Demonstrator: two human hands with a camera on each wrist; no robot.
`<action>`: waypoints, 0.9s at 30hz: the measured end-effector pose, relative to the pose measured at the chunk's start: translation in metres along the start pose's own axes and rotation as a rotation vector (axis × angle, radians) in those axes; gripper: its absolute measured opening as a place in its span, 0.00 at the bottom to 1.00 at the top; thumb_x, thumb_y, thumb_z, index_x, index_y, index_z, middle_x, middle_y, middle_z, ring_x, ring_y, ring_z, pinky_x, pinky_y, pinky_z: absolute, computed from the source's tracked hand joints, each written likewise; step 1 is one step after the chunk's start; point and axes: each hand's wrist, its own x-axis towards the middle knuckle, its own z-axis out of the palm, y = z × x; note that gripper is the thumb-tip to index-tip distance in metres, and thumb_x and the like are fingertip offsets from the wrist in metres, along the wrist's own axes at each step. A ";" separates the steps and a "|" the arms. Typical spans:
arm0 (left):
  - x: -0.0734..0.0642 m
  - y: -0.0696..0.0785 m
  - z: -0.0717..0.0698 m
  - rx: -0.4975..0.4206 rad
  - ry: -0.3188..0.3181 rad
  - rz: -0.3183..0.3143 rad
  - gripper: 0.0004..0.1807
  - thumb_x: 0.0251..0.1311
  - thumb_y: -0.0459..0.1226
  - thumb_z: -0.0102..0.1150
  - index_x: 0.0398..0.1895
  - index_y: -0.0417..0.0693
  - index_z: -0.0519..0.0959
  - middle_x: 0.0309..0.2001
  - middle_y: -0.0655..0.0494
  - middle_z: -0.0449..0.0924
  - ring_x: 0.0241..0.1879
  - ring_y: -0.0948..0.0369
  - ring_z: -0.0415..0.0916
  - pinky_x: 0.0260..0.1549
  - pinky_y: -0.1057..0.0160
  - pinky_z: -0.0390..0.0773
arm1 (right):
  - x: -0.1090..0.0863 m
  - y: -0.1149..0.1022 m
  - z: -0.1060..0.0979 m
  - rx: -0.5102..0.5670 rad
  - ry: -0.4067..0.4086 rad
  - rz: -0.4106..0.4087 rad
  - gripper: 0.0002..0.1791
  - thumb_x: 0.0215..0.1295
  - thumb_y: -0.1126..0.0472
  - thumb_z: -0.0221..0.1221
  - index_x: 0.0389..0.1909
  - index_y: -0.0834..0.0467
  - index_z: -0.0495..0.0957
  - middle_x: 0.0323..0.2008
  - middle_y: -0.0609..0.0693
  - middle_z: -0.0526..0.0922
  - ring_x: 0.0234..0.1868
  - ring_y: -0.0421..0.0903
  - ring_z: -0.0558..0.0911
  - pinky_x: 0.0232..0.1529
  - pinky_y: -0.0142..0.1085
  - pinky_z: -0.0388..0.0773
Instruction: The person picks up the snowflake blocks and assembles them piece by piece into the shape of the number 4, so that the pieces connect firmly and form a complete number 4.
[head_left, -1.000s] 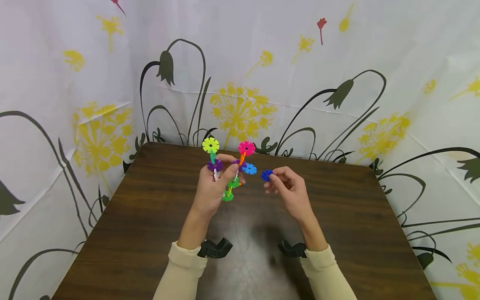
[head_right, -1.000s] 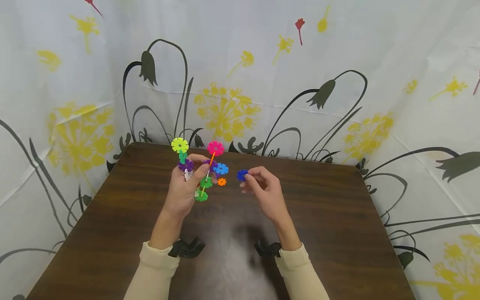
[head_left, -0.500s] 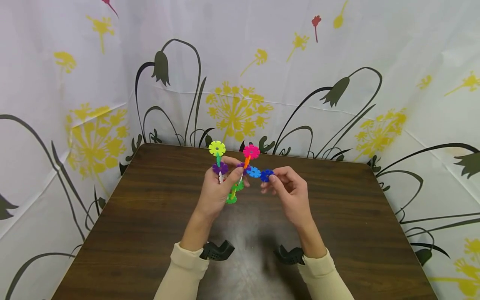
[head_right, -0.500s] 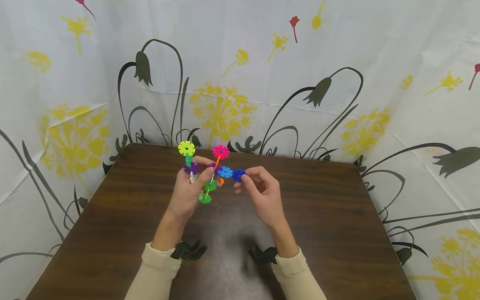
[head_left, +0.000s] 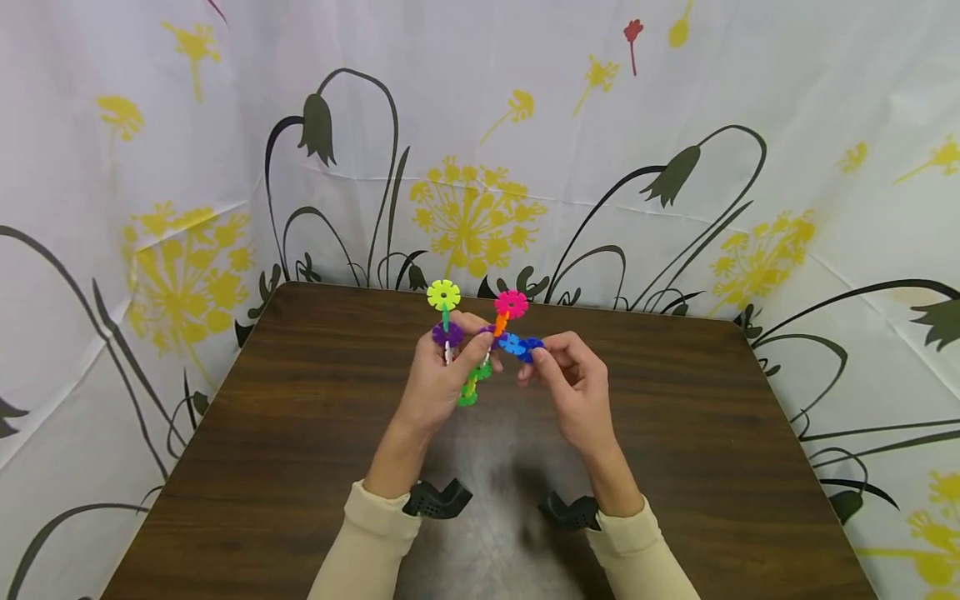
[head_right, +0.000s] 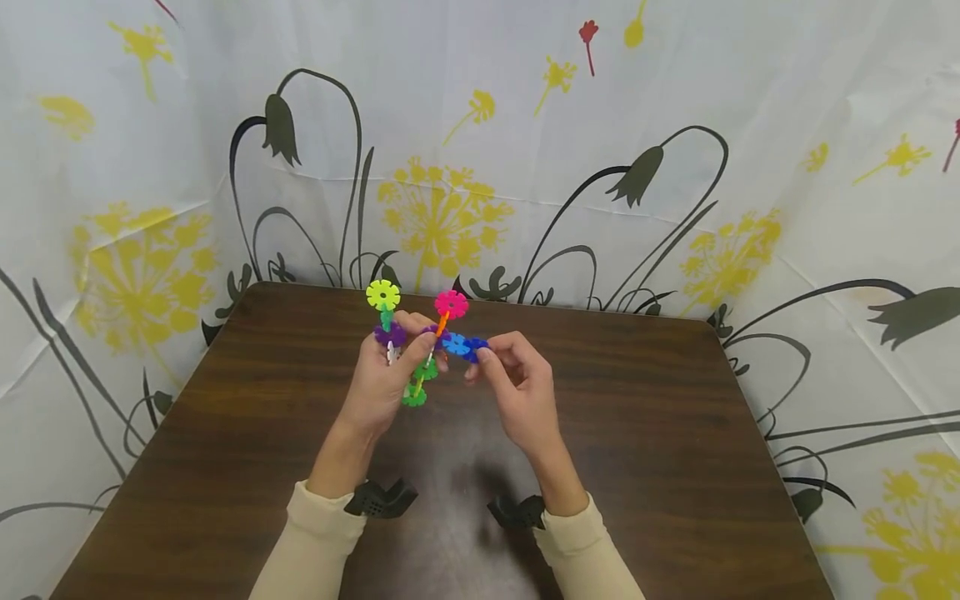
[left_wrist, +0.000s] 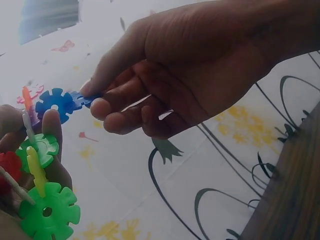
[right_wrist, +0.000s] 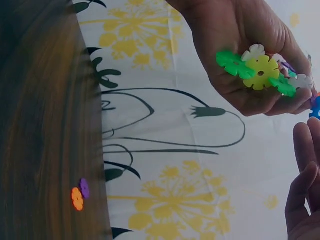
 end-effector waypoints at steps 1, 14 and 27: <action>0.000 0.000 0.000 0.002 0.003 -0.005 0.04 0.78 0.36 0.62 0.47 0.45 0.80 0.43 0.54 0.83 0.33 0.59 0.87 0.38 0.67 0.86 | 0.001 0.000 0.000 -0.003 0.001 0.005 0.05 0.80 0.67 0.58 0.47 0.67 0.78 0.31 0.51 0.88 0.32 0.43 0.90 0.37 0.33 0.86; 0.000 -0.002 0.002 -0.066 0.006 -0.187 0.09 0.82 0.36 0.53 0.57 0.41 0.73 0.37 0.51 0.83 0.28 0.60 0.88 0.36 0.61 0.90 | 0.002 0.016 -0.008 0.036 -0.077 0.065 0.12 0.85 0.62 0.52 0.50 0.69 0.75 0.35 0.44 0.89 0.25 0.44 0.86 0.32 0.34 0.85; 0.000 0.012 -0.024 0.087 -0.057 -0.168 0.13 0.79 0.35 0.60 0.61 0.43 0.76 0.49 0.46 0.85 0.40 0.50 0.90 0.45 0.51 0.91 | 0.003 0.120 0.003 -0.096 -0.189 0.510 0.21 0.86 0.54 0.53 0.53 0.71 0.79 0.31 0.54 0.85 0.27 0.45 0.82 0.35 0.40 0.87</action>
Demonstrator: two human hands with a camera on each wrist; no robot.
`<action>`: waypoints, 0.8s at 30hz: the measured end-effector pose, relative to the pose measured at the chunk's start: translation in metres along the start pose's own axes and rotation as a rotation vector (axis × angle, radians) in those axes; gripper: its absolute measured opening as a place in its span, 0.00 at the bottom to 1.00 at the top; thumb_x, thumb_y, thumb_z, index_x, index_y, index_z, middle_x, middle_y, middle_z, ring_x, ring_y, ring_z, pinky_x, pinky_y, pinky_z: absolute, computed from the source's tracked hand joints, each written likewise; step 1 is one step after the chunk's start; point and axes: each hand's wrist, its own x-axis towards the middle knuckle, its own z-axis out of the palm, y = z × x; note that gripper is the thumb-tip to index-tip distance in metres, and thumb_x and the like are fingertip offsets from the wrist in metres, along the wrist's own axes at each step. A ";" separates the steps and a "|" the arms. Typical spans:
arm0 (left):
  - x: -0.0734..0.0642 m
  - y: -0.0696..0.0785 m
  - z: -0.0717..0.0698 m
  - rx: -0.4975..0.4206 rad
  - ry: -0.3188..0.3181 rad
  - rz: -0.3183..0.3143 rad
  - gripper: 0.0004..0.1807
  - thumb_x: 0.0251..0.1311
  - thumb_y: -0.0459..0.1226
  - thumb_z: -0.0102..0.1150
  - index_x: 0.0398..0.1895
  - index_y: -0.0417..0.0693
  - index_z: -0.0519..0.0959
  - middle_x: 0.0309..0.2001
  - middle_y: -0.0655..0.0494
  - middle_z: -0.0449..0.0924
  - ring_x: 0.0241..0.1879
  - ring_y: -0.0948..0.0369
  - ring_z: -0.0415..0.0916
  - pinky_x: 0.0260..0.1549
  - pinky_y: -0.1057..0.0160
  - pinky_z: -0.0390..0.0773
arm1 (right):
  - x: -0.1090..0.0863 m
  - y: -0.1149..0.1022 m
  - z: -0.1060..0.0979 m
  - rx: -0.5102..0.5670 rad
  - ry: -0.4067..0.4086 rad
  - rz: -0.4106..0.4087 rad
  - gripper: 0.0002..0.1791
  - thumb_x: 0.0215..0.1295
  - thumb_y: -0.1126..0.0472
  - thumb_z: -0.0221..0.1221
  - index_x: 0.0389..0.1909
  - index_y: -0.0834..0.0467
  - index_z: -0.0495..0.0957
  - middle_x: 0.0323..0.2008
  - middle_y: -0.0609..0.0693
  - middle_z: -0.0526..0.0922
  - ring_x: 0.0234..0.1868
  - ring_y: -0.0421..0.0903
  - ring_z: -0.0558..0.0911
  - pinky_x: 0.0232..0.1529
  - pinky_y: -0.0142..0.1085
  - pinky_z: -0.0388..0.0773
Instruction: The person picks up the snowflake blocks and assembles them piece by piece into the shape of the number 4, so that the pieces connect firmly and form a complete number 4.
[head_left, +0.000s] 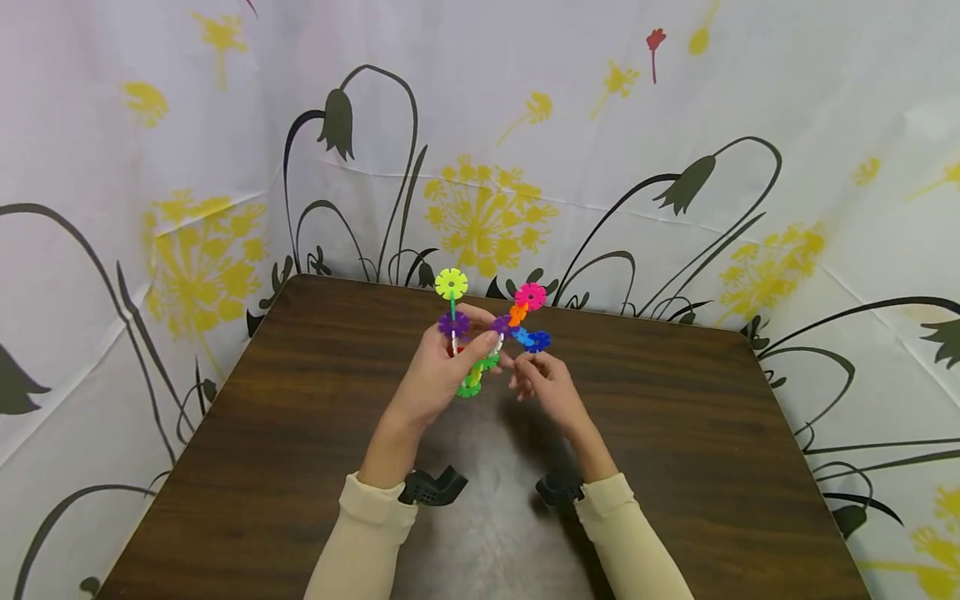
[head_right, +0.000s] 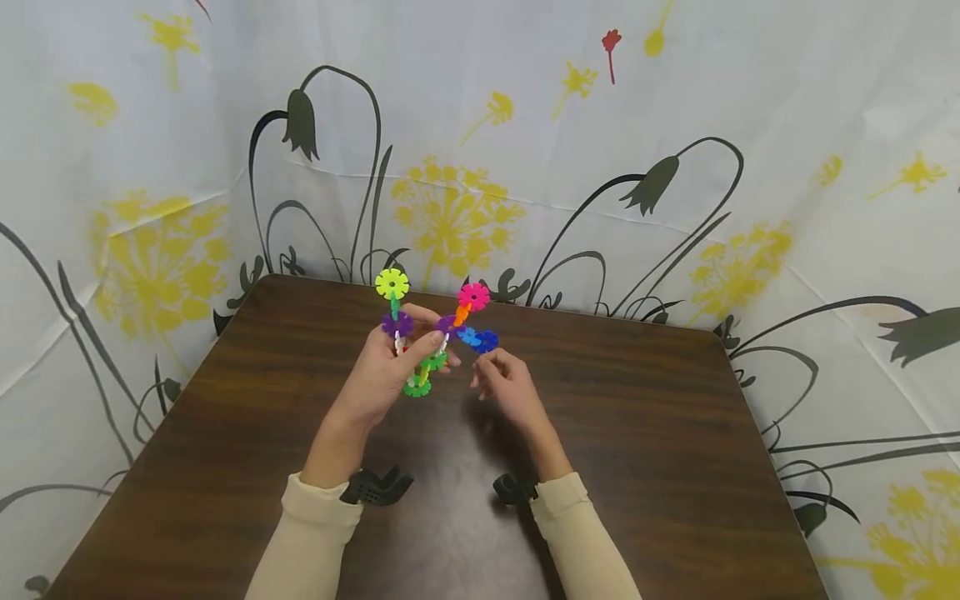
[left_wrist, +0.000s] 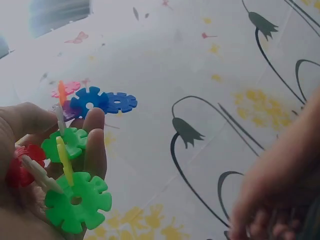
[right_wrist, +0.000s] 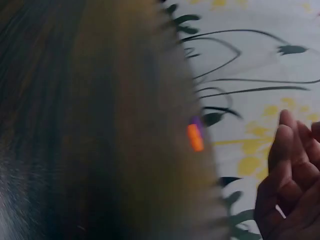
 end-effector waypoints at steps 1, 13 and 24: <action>-0.001 0.001 -0.002 0.024 0.008 -0.002 0.13 0.79 0.36 0.60 0.61 0.43 0.76 0.51 0.44 0.84 0.42 0.50 0.89 0.45 0.54 0.91 | 0.004 0.006 0.004 -0.022 -0.021 0.019 0.20 0.86 0.54 0.54 0.53 0.70 0.80 0.32 0.55 0.85 0.27 0.46 0.82 0.35 0.40 0.86; -0.005 0.005 -0.014 0.075 0.061 -0.025 0.11 0.77 0.37 0.63 0.57 0.44 0.81 0.36 0.54 0.85 0.19 0.62 0.70 0.19 0.69 0.70 | 0.050 0.023 0.049 -0.367 -0.014 0.216 0.23 0.77 0.52 0.64 0.63 0.58 0.70 0.30 0.57 0.86 0.21 0.47 0.82 0.23 0.37 0.83; -0.004 0.004 -0.013 0.018 0.153 0.031 0.12 0.75 0.33 0.64 0.57 0.40 0.79 0.20 0.59 0.75 0.16 0.65 0.69 0.20 0.70 0.71 | 0.072 0.028 0.047 -0.233 -0.030 0.272 0.13 0.73 0.60 0.69 0.43 0.64 0.78 0.21 0.49 0.78 0.14 0.41 0.77 0.18 0.31 0.79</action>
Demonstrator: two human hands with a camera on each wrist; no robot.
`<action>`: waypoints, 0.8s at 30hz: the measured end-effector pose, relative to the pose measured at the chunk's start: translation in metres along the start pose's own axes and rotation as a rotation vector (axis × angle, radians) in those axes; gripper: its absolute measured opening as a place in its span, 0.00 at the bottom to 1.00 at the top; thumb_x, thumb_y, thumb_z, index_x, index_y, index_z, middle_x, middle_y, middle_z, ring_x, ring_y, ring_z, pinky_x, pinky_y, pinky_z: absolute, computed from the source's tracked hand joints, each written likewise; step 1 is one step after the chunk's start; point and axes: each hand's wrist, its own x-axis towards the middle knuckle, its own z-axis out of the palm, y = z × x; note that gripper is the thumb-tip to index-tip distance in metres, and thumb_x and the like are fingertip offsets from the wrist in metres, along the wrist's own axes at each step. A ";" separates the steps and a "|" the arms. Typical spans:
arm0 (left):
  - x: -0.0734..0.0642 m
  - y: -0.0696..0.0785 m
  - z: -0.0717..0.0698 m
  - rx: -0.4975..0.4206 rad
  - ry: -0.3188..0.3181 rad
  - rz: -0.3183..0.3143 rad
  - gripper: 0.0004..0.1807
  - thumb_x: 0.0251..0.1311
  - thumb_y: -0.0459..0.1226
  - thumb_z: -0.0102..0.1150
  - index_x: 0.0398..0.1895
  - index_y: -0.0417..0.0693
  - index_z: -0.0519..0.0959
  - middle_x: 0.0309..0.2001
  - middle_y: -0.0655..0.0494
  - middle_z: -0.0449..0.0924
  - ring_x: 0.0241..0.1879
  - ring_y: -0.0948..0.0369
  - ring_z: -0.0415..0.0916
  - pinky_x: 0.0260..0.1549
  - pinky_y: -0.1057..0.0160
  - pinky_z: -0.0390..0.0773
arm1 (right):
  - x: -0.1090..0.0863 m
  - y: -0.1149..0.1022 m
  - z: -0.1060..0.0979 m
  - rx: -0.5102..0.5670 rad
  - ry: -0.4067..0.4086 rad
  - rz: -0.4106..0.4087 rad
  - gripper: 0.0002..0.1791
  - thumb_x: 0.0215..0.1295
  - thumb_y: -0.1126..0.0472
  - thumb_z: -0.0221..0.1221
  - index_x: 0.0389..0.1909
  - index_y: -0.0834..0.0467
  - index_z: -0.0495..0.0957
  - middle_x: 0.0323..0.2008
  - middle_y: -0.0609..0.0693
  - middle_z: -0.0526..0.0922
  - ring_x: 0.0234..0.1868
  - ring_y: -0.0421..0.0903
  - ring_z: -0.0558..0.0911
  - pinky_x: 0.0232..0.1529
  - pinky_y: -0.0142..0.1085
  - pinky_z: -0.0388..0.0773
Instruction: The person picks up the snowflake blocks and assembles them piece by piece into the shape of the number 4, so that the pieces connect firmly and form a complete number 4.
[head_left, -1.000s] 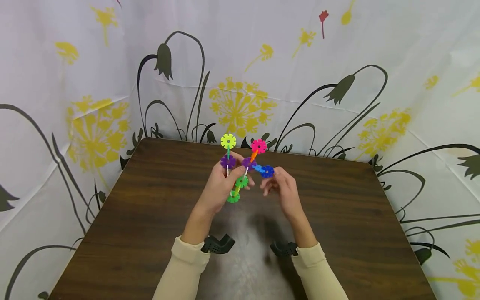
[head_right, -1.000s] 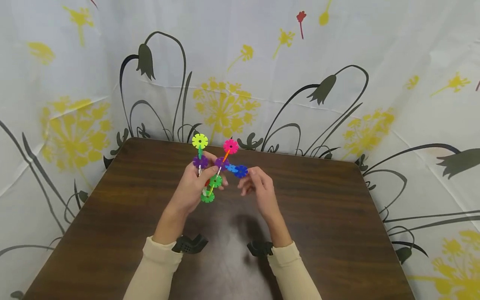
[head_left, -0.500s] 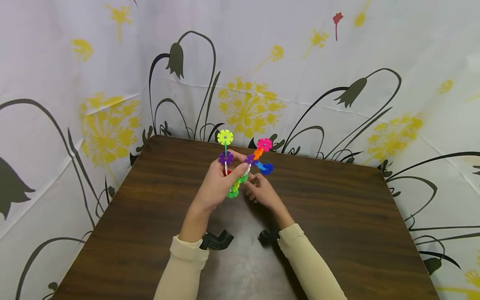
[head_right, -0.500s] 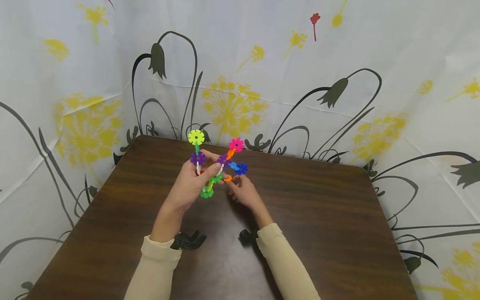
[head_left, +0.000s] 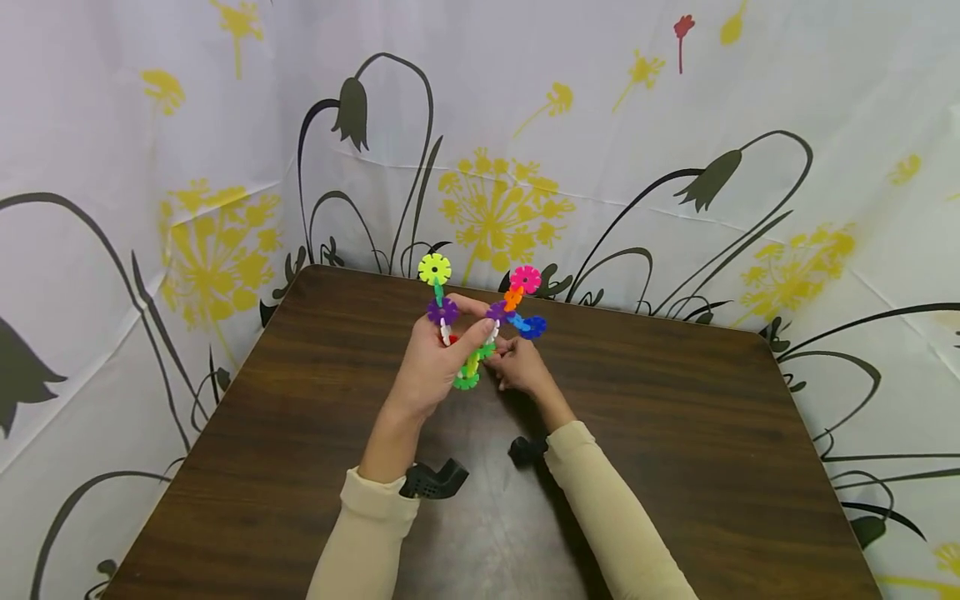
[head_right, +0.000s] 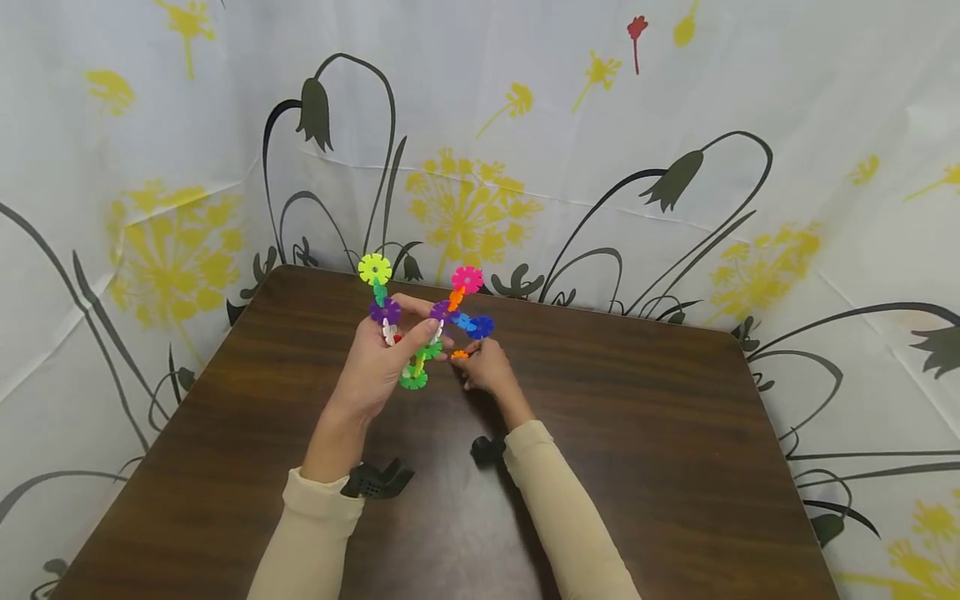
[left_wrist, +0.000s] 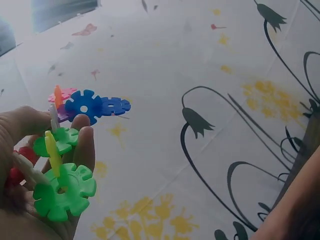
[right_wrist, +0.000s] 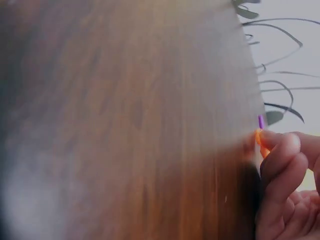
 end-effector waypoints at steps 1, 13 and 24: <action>0.000 0.000 0.001 -0.002 -0.002 -0.003 0.12 0.75 0.33 0.63 0.57 0.40 0.79 0.21 0.59 0.76 0.17 0.66 0.70 0.20 0.70 0.72 | 0.000 0.002 -0.003 0.045 -0.015 0.005 0.12 0.73 0.60 0.68 0.42 0.66 0.78 0.20 0.49 0.77 0.14 0.41 0.77 0.18 0.31 0.78; 0.000 -0.001 0.013 -0.074 -0.139 -0.089 0.10 0.77 0.34 0.63 0.56 0.40 0.80 0.40 0.54 0.86 0.33 0.60 0.86 0.37 0.66 0.87 | -0.032 -0.001 -0.043 0.459 -0.055 -0.085 0.06 0.83 0.56 0.58 0.44 0.52 0.81 0.26 0.44 0.82 0.25 0.40 0.79 0.29 0.30 0.77; 0.001 -0.003 0.017 -0.284 -0.277 -0.155 0.04 0.78 0.30 0.57 0.48 0.46 0.80 0.41 0.53 0.86 0.41 0.55 0.92 0.49 0.59 0.90 | -0.096 -0.067 -0.107 0.599 -0.208 -0.365 0.14 0.86 0.63 0.50 0.59 0.54 0.83 0.39 0.46 0.86 0.36 0.39 0.83 0.41 0.28 0.85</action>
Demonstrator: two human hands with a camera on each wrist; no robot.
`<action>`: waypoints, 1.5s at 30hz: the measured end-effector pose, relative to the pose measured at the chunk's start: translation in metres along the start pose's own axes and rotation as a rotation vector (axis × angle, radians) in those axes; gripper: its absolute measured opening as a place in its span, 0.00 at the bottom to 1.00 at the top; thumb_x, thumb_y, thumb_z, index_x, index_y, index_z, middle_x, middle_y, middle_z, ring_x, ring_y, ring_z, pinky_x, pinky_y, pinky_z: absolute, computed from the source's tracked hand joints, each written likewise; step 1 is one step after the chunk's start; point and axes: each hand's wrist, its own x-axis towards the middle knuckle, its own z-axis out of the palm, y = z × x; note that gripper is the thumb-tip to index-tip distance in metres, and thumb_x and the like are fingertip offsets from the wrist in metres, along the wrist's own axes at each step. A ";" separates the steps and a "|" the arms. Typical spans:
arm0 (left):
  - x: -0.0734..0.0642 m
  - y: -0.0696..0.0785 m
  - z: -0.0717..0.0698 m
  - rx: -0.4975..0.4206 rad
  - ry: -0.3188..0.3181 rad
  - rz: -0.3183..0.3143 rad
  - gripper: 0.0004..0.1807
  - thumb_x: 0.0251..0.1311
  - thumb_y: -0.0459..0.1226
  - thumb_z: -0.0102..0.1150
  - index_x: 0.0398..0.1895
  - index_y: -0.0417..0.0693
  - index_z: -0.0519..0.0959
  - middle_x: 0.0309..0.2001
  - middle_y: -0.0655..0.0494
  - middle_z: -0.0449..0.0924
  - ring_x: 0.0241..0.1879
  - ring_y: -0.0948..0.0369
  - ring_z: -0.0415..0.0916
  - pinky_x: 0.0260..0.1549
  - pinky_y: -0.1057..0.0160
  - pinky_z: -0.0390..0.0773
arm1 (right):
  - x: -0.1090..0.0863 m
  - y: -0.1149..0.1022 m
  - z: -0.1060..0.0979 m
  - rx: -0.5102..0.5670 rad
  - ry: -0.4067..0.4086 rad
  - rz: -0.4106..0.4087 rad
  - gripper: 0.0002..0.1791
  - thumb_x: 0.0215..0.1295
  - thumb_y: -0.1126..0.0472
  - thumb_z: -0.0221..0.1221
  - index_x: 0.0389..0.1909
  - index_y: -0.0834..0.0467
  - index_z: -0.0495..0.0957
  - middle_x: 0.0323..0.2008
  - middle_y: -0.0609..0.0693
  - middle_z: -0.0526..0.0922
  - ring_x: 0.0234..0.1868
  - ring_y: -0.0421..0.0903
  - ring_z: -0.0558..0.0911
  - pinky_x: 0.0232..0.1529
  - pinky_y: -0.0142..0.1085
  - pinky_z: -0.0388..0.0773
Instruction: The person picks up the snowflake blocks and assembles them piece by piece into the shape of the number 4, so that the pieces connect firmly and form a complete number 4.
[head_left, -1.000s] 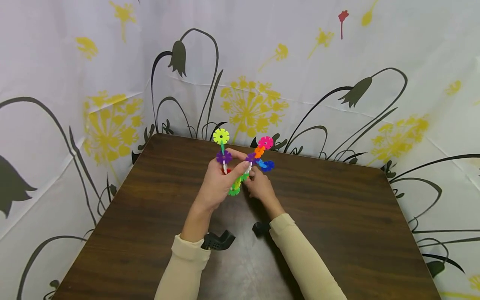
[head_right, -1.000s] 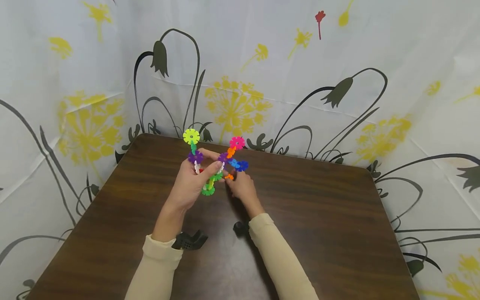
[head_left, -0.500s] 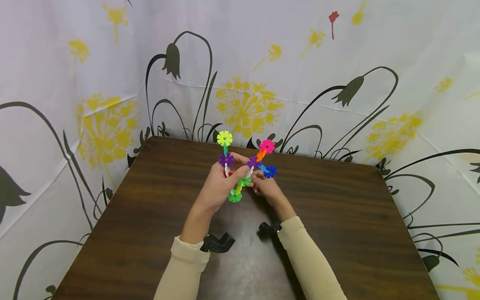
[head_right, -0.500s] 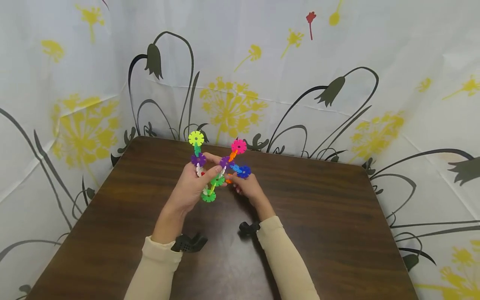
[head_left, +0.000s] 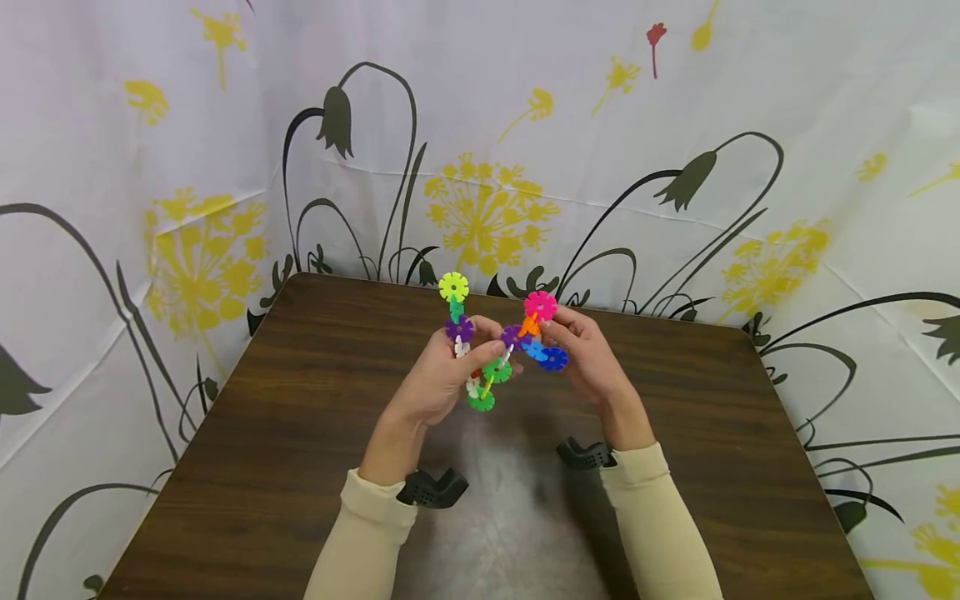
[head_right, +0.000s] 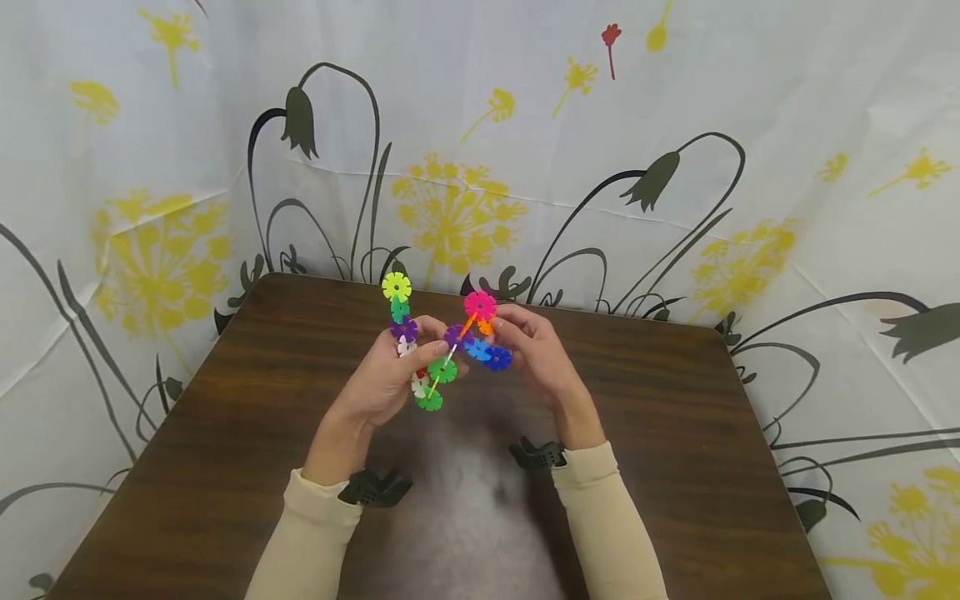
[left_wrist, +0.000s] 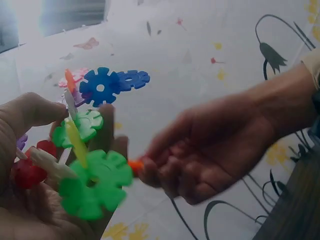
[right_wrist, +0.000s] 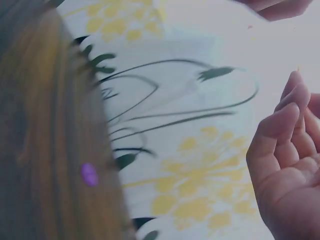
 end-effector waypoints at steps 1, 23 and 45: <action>0.000 0.000 0.001 -0.009 -0.012 -0.010 0.03 0.78 0.31 0.58 0.48 0.46 0.80 0.40 0.53 0.87 0.40 0.57 0.92 0.47 0.60 0.90 | -0.002 -0.006 0.001 -0.004 -0.025 -0.025 0.15 0.85 0.64 0.49 0.59 0.55 0.83 0.38 0.46 0.86 0.36 0.39 0.82 0.41 0.28 0.85; -0.001 -0.007 0.013 0.075 -0.167 -0.080 0.28 0.67 0.53 0.73 0.47 0.37 0.79 0.34 0.54 0.86 0.32 0.61 0.87 0.36 0.66 0.87 | -0.021 -0.036 0.019 0.004 -0.230 -0.199 0.14 0.75 0.49 0.67 0.53 0.53 0.85 0.37 0.46 0.86 0.34 0.39 0.83 0.37 0.27 0.85; -0.002 -0.010 0.020 0.070 -0.285 -0.033 0.37 0.64 0.59 0.72 0.53 0.32 0.77 0.37 0.58 0.84 0.35 0.62 0.84 0.37 0.68 0.86 | -0.013 -0.046 0.017 -0.040 -0.617 -0.326 0.18 0.82 0.55 0.55 0.64 0.52 0.84 0.43 0.47 0.83 0.44 0.42 0.78 0.42 0.30 0.83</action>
